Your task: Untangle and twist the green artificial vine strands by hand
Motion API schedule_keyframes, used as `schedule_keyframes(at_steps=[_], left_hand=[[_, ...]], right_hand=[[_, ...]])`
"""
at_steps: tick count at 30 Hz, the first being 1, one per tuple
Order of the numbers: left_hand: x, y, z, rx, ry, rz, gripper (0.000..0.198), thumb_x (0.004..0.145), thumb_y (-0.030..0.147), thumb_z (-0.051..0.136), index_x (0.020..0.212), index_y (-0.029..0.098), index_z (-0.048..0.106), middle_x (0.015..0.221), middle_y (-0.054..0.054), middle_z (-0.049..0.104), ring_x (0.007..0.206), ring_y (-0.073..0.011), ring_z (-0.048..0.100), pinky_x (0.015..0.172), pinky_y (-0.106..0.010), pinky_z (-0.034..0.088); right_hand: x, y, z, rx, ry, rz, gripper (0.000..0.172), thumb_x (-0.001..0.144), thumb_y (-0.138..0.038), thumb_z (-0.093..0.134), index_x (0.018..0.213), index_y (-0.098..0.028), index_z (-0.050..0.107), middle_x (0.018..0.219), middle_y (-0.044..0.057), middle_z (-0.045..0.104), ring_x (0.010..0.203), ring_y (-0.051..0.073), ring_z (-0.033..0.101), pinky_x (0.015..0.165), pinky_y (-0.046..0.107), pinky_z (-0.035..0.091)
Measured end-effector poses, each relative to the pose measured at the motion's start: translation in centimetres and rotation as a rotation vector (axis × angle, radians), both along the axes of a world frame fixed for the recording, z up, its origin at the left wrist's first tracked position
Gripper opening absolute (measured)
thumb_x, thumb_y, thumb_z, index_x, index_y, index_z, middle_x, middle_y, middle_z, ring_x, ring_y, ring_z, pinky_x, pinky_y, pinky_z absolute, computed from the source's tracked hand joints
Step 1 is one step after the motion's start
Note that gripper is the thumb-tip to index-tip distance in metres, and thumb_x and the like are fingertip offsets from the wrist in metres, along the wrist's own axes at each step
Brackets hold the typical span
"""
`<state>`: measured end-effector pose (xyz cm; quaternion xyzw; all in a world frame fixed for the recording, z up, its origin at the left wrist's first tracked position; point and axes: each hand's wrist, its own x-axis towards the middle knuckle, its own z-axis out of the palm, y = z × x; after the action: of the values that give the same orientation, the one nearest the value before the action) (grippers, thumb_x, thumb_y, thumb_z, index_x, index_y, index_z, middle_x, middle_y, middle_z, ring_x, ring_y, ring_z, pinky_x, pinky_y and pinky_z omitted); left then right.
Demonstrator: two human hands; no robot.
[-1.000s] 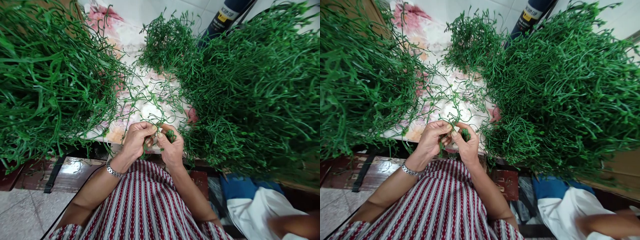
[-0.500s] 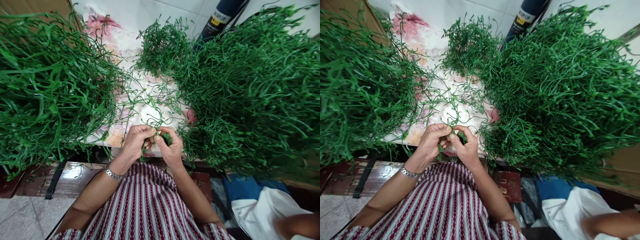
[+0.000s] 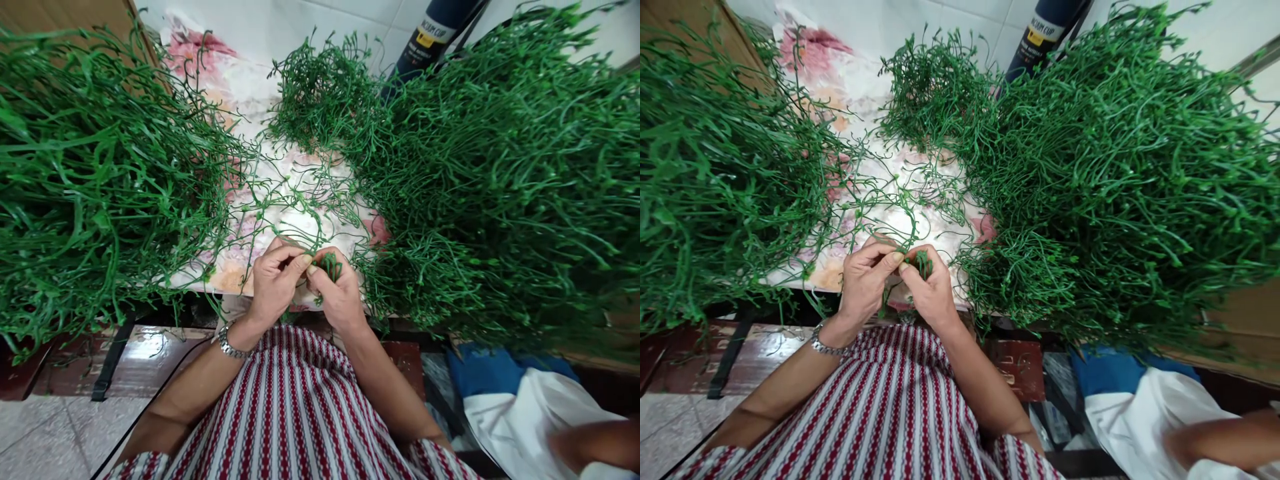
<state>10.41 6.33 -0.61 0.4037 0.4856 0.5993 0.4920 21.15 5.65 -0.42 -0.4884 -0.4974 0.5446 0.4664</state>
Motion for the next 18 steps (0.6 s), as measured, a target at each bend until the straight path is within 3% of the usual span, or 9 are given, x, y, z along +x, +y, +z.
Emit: schedule_keyframes(at_steps=[4,9,13,18], left_hand=[[0.2,0.6,0.0,-0.115,-0.302,-0.038,0.004,0.062,0.018,0.071,0.061,0.018,0.067,0.066,0.004,0.051,0.054,-0.0056,0.047,0.051,-0.018,0.037],[0.2,0.9,0.1,-0.198,-0.438,-0.055,0.006,0.056,0.014,0.073,0.057,0.018,0.068,0.060,0.005,0.054,0.057,-0.0051,0.050,0.056,-0.016,0.040],[0.2,1.0,0.3,-0.248,-0.461,-0.096,0.008,0.054,0.014,0.072,0.055,0.015,0.065,0.053,0.005,0.053,0.050,-0.0040,0.044,0.049,-0.016,0.035],[-0.1,1.1,0.1,-0.363,-0.632,-0.209,0.017,0.060,0.017,0.067,0.052,0.014,0.052,0.045,0.006,0.043,0.041,-0.0022,0.034,0.042,-0.015,0.026]], right_hand=[[-0.5,0.2,0.1,-0.216,0.371,0.003,0.019,0.074,-0.030,0.063,0.082,-0.020,0.049,0.057,-0.008,0.042,0.043,0.003,0.030,0.041,0.017,0.027],[-0.5,0.4,0.0,-0.270,0.409,0.019,0.027,0.071,-0.033,0.067,0.068,-0.018,0.046,0.051,-0.009,0.033,0.042,0.003,0.025,0.038,0.016,0.022],[0.1,0.6,-0.3,-0.173,0.241,0.037,0.031,0.073,-0.037,0.065,0.063,-0.018,0.044,0.051,-0.008,0.033,0.043,0.004,0.026,0.039,0.017,0.023],[0.8,1.3,0.1,0.134,-0.146,0.229,0.031,0.084,-0.041,0.050,0.068,-0.017,0.059,0.065,0.000,0.054,0.062,0.010,0.051,0.060,0.023,0.041]])
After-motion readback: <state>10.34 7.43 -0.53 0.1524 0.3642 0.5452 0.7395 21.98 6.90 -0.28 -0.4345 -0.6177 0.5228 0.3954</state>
